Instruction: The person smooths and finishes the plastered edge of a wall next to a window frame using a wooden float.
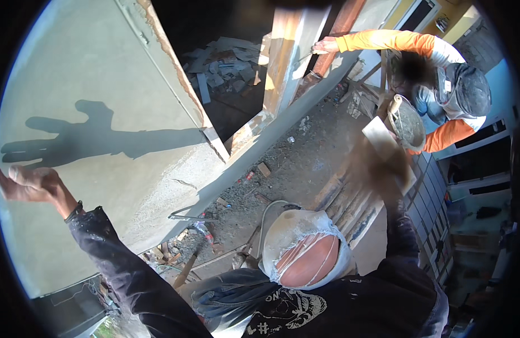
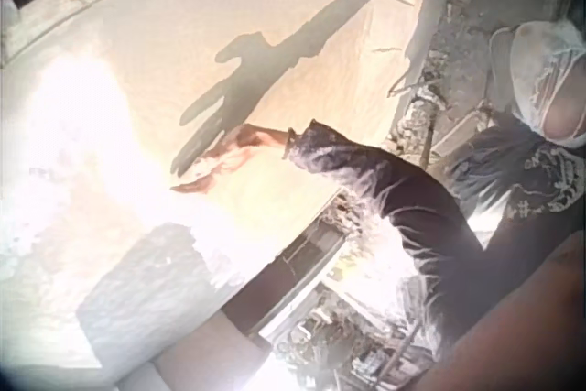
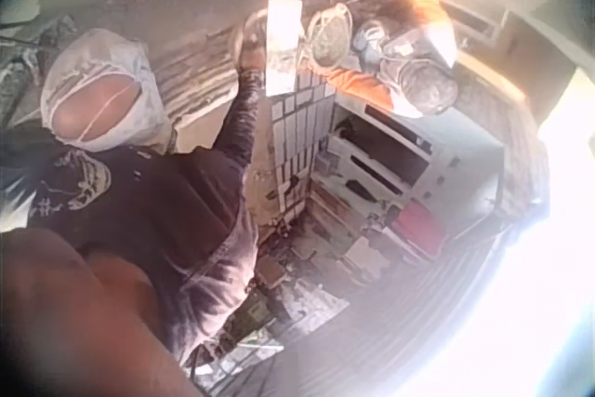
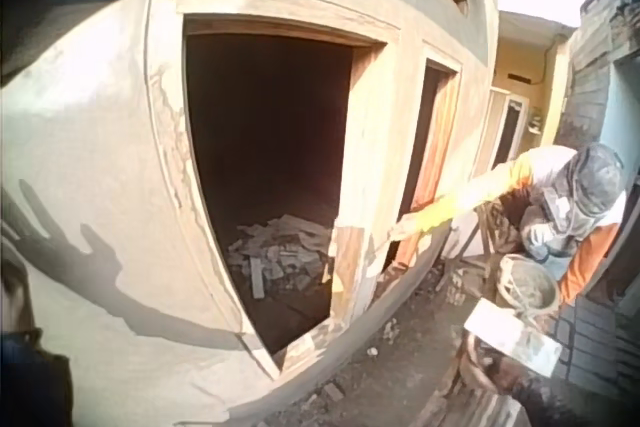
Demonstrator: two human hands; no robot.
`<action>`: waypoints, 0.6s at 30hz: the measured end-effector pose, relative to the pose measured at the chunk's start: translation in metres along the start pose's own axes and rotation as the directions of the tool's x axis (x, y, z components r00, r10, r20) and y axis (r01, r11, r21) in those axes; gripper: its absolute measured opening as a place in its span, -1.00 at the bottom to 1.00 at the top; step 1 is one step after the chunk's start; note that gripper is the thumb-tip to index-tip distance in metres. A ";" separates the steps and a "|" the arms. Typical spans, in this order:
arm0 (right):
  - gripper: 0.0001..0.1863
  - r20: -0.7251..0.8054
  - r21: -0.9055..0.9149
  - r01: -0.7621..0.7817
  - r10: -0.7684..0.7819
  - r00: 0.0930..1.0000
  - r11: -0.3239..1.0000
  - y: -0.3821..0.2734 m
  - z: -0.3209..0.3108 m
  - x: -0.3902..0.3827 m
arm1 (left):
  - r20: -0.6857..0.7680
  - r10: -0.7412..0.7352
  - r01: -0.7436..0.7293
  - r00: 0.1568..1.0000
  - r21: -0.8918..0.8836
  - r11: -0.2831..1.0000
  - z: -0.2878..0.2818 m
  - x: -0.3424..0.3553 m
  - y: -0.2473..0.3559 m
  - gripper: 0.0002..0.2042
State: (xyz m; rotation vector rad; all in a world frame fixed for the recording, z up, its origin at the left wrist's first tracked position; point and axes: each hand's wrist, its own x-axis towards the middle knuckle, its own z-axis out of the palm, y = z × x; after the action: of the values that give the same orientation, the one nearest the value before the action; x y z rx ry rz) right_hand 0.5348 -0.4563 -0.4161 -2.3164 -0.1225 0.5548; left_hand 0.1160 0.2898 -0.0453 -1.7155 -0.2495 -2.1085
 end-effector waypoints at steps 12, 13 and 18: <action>-0.56 -0.062 -0.699 0.401 -0.609 0.791 0.592 -0.158 -0.067 -0.099 | 0.093 -0.277 0.283 0.956 -0.064 0.957 0.007 -0.003 0.043 -0.37; -0.56 -0.029 -0.668 0.402 -0.562 0.827 0.626 -0.172 -0.081 -0.107 | 0.099 -0.279 0.286 0.955 -0.064 0.956 0.006 -0.005 0.043 -0.37; -0.56 0.202 -0.317 0.416 -0.368 0.908 0.852 -0.157 -0.132 -0.110 | 0.119 -0.322 0.330 0.939 -0.061 0.942 0.003 -0.001 0.040 -0.35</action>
State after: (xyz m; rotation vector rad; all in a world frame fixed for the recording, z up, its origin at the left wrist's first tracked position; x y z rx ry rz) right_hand 0.5034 -0.4553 -0.1854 -2.4944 -0.8064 0.5062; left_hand 0.1354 0.2555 -0.0506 -1.9502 -0.5211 -2.2837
